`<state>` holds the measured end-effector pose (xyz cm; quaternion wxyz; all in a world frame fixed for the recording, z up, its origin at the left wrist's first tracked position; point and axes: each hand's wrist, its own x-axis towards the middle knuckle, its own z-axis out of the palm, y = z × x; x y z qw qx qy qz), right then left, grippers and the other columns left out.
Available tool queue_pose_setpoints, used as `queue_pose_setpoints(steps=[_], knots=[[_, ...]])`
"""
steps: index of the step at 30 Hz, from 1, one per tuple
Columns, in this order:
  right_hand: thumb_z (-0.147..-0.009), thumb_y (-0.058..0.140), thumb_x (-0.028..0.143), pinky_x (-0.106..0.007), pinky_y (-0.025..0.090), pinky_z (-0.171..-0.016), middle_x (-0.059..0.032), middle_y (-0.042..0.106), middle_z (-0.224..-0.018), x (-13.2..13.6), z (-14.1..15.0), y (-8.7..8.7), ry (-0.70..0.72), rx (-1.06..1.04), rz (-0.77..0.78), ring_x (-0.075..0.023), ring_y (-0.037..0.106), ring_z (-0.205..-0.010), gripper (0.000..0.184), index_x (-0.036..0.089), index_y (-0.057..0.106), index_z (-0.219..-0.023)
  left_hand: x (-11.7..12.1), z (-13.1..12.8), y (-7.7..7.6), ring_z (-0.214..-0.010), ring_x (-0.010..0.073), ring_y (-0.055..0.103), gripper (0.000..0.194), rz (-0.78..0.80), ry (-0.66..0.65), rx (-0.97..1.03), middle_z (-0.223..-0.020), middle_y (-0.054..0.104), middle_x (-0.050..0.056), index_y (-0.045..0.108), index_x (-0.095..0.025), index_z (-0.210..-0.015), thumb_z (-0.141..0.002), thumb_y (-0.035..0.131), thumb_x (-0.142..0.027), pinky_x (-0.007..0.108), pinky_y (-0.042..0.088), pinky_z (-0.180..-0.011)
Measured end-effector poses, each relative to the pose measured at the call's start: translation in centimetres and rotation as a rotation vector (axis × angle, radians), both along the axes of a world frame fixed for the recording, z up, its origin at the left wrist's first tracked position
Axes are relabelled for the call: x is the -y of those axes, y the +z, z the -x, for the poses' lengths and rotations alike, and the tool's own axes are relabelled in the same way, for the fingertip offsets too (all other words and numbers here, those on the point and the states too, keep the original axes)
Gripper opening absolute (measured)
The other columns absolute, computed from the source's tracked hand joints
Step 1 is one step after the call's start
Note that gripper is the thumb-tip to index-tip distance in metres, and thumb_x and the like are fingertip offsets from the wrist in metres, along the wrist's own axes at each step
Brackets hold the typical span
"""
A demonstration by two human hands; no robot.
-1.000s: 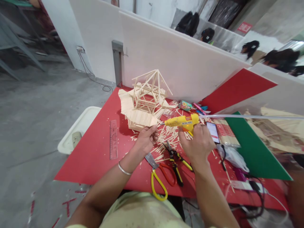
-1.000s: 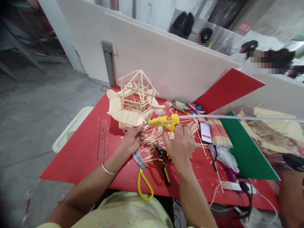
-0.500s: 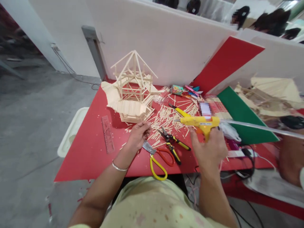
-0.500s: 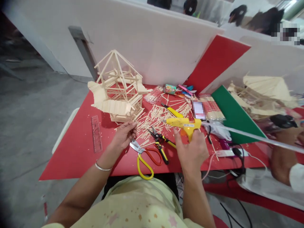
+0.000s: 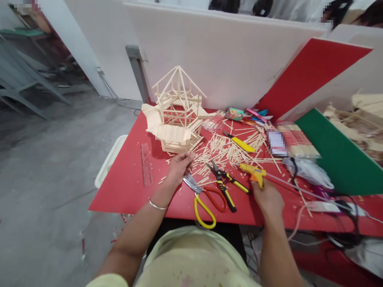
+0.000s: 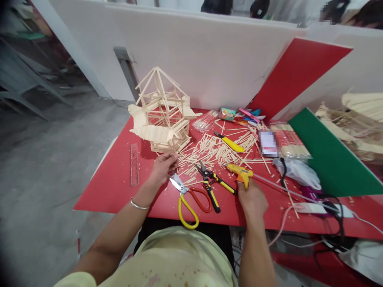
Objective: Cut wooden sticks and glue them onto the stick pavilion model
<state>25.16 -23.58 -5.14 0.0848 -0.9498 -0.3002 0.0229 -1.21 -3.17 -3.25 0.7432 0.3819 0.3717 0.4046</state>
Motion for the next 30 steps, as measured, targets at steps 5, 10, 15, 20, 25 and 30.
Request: queue_pose_setpoints(steps=[5,10,15,20,25,30], knots=[[-0.089,0.045,0.051,-0.038,0.045,-0.068,-0.0194,0.067,-0.097,0.7,0.2,0.6,0.106,0.125,-0.055,-0.0291,0.063,-0.086,0.051,0.012,0.064,-0.117,0.0,0.1,0.5,-0.044,0.0056,0.049,0.034,-0.026,0.083,-0.011,-0.057,0.058,-0.002,0.065,-0.014,-0.073,-0.061,0.085,-0.04,0.018,0.039,-0.045],[-0.089,0.048,0.039,-0.043,0.047,-0.073,-0.0213,0.065,-0.105,0.2,3.3,4.6,0.223,0.388,-0.239,-0.0318,0.061,-0.092,0.046,0.01,0.062,-0.122,-0.2,0.1,-0.2,-0.04,0.0053,0.045,0.037,-0.073,0.131,-0.033,-0.048,0.053,-0.003,0.065,-0.014,-0.068,-0.067,0.08,-0.047,0.018,0.036,-0.042],[-0.094,0.047,0.034,-0.038,0.048,-0.087,-0.0141,0.067,-0.108,-3.1,9.8,7.4,0.632,0.334,-0.526,-0.0248,0.062,-0.098,0.034,0.017,0.062,-0.12,-0.3,0.0,-1.6,-0.039,0.0065,0.044,0.041,-0.097,0.118,-0.075,-0.045,0.049,-0.003,0.062,-0.015,-0.061,-0.074,0.074,-0.052,0.019,0.036,-0.041],[-0.096,0.048,0.029,-0.031,0.046,-0.085,-0.008,0.069,-0.109,-4.8,13.9,4.4,0.86,0.142,-0.438,-0.0196,0.063,-0.096,0.031,0.019,0.061,-0.122,-0.4,0.2,-1.4,-0.042,0.0074,0.046,0.039,-0.092,0.117,-0.078,-0.047,0.047,-0.004,0.062,-0.015,-0.063,-0.077,0.071,-0.051,0.02,0.038,-0.045],[-0.096,0.049,0.029,-0.027,0.04,-0.071,-0.0038,0.07,-0.091,-5.4,15.3,3.1,0.884,0.075,-0.32,-0.0156,0.063,-0.081,0.024,0.023,0.067,-0.112,-0.5,0.7,1.0,-0.045,0.0067,0.045,0.033,-0.081,0.188,-0.106,-0.049,0.047,-0.005,0.061,-0.016,-0.065,-0.077,0.071,-0.044,0.02,0.035,-0.047],[-0.095,0.049,0.027,-0.029,0.037,-0.069,-0.0047,0.068,-0.083,-5.5,16.0,4.3,0.892,0.042,-0.208,-0.0178,0.061,-0.078,0.021,0.021,0.069,-0.096,-0.1,0.7,2.5,-0.043,0.006,0.041,0.024,-0.098,0.193,-0.17,-0.051,0.049,-0.005,0.06,-0.017,-0.068,-0.073,0.074,-0.036,0.02,0.032,-0.045]])
